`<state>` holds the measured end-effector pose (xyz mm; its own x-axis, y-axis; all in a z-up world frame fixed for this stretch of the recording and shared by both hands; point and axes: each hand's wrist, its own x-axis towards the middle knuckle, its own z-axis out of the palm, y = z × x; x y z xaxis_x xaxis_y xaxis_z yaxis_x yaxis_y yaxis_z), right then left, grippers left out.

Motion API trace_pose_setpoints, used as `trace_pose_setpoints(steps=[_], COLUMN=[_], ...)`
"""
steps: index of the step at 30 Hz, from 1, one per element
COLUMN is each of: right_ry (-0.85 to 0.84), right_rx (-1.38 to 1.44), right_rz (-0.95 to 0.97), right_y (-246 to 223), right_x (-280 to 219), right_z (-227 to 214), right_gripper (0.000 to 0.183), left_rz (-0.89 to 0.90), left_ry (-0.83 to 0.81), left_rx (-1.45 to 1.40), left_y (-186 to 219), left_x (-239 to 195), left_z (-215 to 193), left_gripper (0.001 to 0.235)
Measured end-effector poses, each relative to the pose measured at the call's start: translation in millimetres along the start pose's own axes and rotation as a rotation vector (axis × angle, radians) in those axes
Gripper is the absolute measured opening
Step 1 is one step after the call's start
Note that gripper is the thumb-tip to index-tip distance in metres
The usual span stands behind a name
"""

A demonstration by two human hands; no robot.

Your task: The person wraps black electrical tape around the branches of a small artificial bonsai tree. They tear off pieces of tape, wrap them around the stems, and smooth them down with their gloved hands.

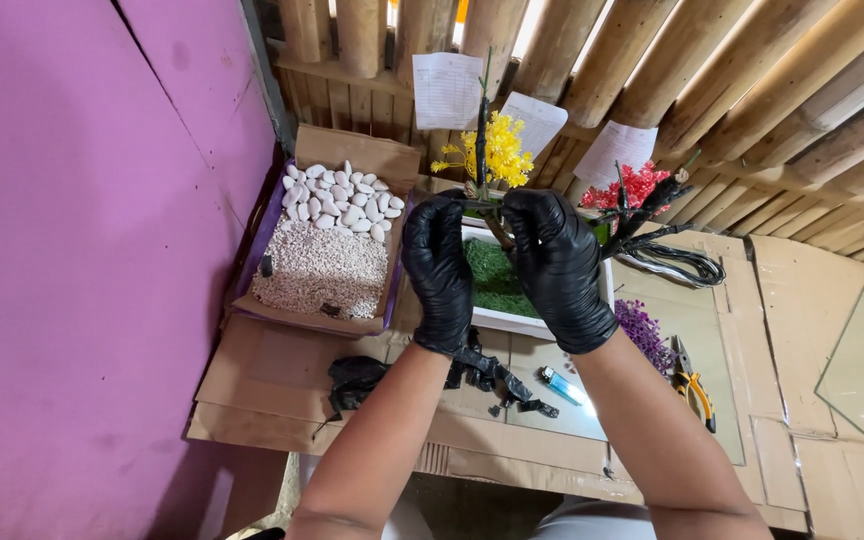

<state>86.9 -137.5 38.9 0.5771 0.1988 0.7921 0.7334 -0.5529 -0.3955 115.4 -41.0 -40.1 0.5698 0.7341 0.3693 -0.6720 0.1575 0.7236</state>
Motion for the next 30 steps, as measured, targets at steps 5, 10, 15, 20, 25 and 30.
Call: trace_pose_setpoints(steps=[5, 10, 15, 20, 25, 30], right_ry=[0.012, 0.042, 0.056, 0.132, 0.138, 0.127], right_rx=[-0.024, -0.016, -0.034, -0.067, 0.036, 0.138], right_rz=[-0.039, -0.089, -0.132, -0.178, -0.184, -0.17], right_y=[11.4, 11.3, 13.2, 27.8, 27.1, 36.4], right_x=[1.1, 5.1, 5.2, 9.5, 19.7, 29.0], right_z=[0.5, -1.9, -2.2, 8.6, 18.5, 27.7], right_gripper=[0.005, 0.011, 0.017, 0.011, 0.013, 0.013], left_rz=[-0.092, -0.113, -0.143, -0.299, -0.367, -0.41], left_ry=[-0.006, -0.032, -0.039, -0.002, -0.018, -0.058], left_rx=[-0.257, -0.169, -0.194, -0.312, -0.292, -0.192], left_y=[3.8, 3.4, 3.5, -20.5, -22.5, -22.3], left_x=[3.0, 7.2, 9.0, 10.0, 12.4, 16.9], left_z=[3.4, 4.0, 5.1, 7.1, 7.1, 4.9], left_gripper=[0.01, 0.011, 0.013, 0.022, 0.022, 0.022])
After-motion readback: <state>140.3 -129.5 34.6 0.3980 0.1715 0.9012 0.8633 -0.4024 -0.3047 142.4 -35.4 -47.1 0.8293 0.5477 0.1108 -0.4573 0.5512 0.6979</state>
